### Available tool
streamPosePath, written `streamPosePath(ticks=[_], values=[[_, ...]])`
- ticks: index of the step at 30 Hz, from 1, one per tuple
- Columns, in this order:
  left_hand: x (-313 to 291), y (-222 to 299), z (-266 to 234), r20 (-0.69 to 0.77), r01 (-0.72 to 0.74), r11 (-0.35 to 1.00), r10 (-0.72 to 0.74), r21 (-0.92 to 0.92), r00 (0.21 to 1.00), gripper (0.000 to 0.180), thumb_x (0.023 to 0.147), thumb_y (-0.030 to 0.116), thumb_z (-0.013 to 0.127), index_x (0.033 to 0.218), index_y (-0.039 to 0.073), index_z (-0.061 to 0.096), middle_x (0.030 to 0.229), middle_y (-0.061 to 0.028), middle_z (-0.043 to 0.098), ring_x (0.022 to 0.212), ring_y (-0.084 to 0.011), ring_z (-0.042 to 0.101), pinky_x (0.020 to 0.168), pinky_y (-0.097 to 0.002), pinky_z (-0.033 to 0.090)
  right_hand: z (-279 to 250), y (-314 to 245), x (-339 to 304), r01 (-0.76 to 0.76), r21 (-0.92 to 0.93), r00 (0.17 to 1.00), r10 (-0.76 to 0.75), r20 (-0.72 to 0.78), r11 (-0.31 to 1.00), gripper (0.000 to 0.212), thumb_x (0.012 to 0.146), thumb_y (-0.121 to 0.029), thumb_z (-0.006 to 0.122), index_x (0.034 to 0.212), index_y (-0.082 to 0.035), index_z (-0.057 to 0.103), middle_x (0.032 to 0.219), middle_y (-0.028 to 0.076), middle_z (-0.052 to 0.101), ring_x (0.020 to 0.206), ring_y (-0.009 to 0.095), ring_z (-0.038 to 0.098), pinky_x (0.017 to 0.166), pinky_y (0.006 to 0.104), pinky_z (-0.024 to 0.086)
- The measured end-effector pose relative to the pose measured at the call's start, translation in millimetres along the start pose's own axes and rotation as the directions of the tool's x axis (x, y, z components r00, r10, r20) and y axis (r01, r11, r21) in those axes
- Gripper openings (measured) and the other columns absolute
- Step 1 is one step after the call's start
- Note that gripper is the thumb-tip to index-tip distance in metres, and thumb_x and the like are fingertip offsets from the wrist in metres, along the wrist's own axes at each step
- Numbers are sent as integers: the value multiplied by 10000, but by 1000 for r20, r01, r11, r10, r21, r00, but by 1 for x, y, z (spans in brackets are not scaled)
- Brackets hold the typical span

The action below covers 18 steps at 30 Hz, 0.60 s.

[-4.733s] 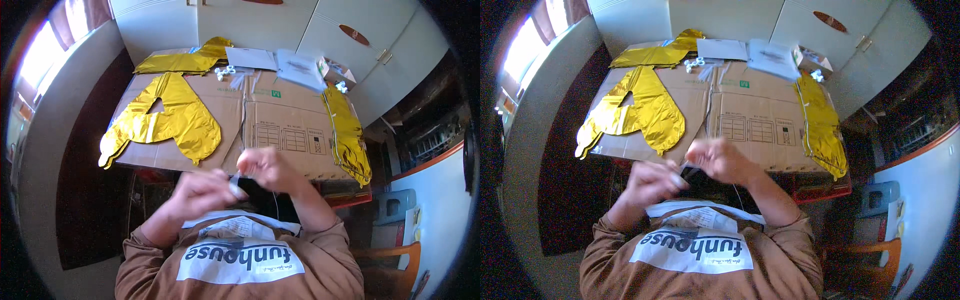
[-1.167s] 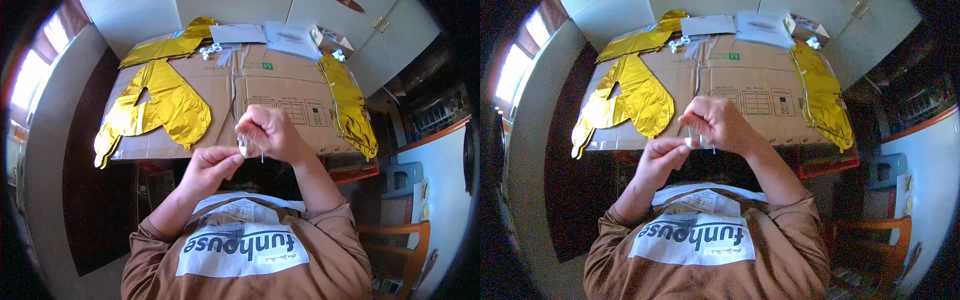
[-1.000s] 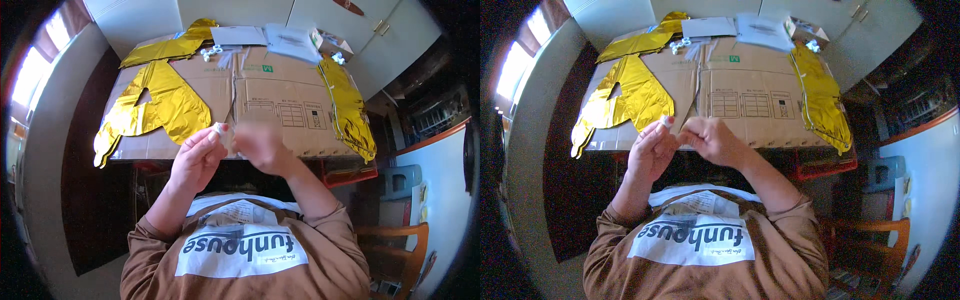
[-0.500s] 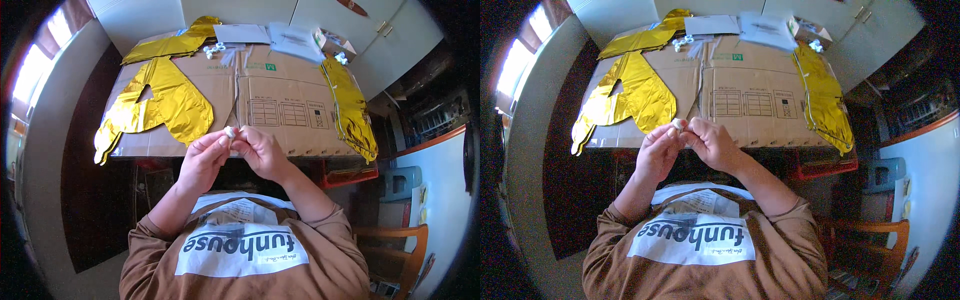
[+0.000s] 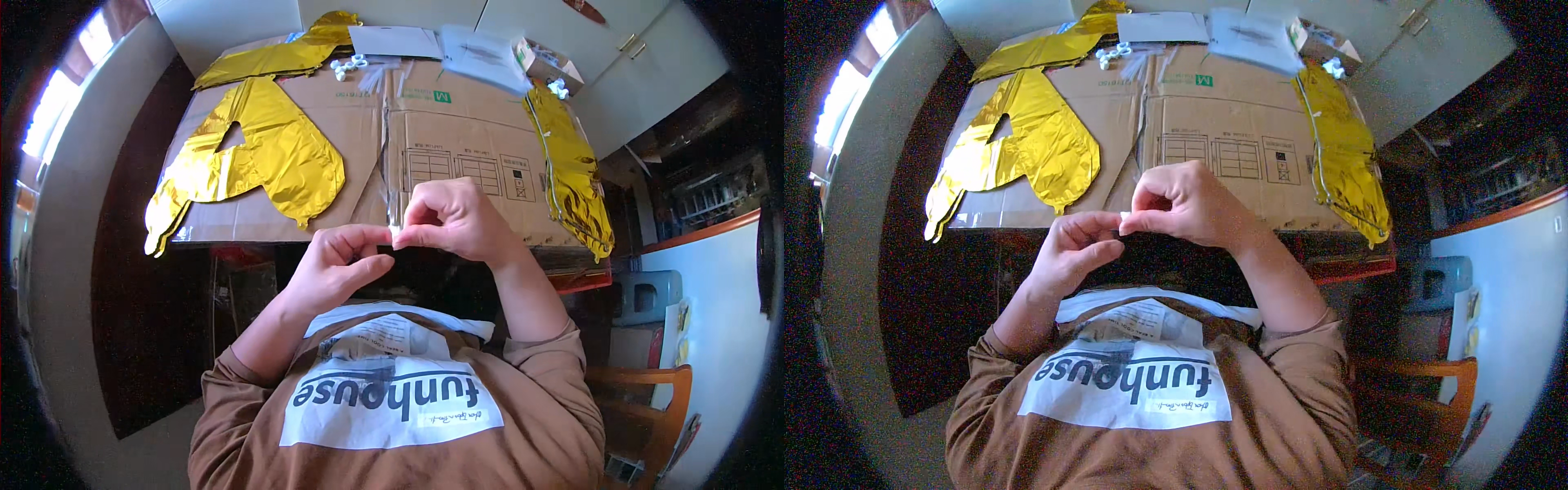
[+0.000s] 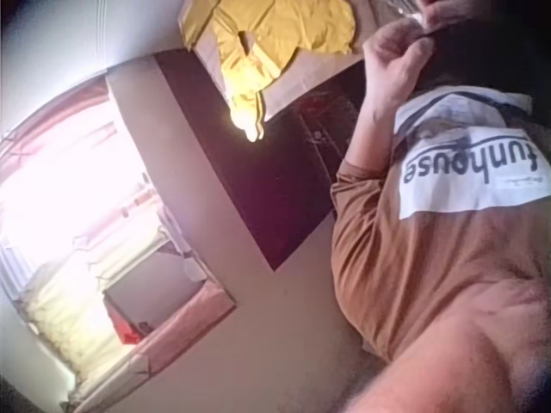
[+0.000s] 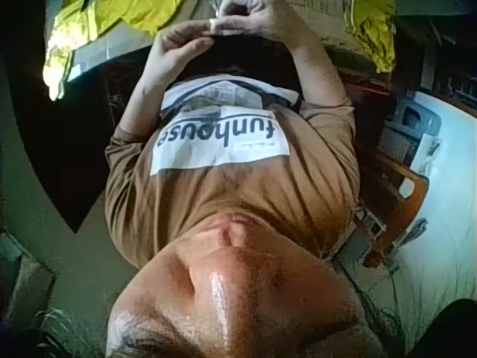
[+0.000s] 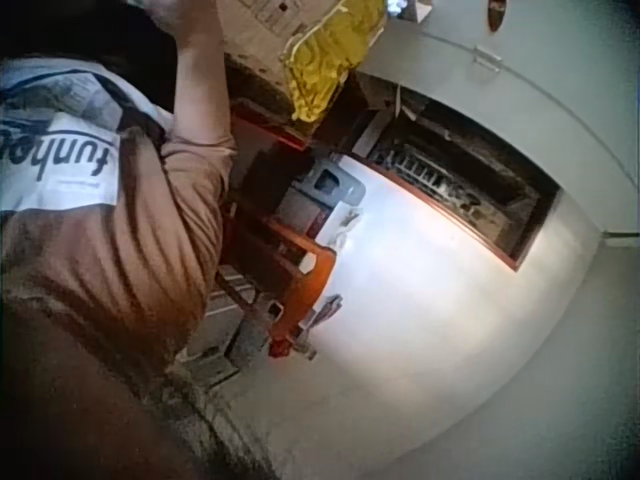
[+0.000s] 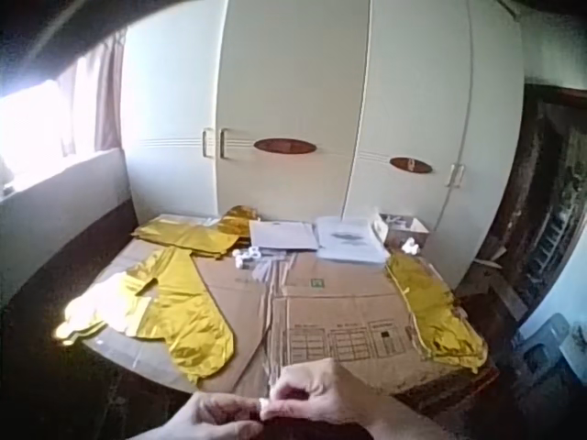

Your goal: Folding gold foil decorations, placing them into white frames, and threading string through components.

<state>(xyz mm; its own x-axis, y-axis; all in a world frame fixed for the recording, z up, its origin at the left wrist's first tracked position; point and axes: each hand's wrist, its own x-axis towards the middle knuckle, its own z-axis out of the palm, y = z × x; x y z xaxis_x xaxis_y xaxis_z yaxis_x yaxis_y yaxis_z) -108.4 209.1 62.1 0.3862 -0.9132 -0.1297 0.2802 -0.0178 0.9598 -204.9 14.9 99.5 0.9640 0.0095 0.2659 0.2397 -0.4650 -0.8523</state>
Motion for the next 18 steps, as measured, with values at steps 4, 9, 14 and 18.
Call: streamPosePath(ticks=[4, 9, 14, 18], values=[[1, -3, 1, 15, 33, 999, -32, -43, 999, 176, 868, 111, 670, 994, -10, 642, 836, 35, 608, 730, -3, 510, 638, -144, 410, 17, 31, -7, -183, 460, 982, 179, 53, 869, 191, 772, -171, 768, 746, -47, 624, 690, -23, 605, 601, 57, 517, 538, 214, 403], [3, -11, -1, 63, 5, 978, 8, -211, 998, 146, 878, 113, 658, 970, 2, 632, 882, -4, 642, 784, -26, 563, 680, -156, 446, 36, 47, -17, -172, 754, 980, 185, 68, 633, 220, 800, -145, 743, 929, -32, 606, 810, 18, 639, 681, 81, 571, 625, 209, 471], [-2, -10, -3, 140, 13, 969, 22, -245, 990, 139, 893, 108, 636, 981, 3, 610, 914, -16, 644, 790, -34, 570, 664, -159, 442, 32, 40, -20, -214, 781, 977, 145, 158, 586, 216, 800, -49, 717, 975, -14, 597, 868, 46, 654, 792, 107, 619, 729, 234, 507], [0, -11, -8, 163, 45, 968, -4, -249, 987, 113, 889, 87, 632, 969, 11, 605, 886, 4, 618, 756, -27, 539, 633, -156, 413, 29, 36, -19, -201, 731, 980, 132, 151, 652, 226, 789, 4, 709, 984, -12, 596, 881, 48, 654, 832, 110, 624, 766, 240, 505]])
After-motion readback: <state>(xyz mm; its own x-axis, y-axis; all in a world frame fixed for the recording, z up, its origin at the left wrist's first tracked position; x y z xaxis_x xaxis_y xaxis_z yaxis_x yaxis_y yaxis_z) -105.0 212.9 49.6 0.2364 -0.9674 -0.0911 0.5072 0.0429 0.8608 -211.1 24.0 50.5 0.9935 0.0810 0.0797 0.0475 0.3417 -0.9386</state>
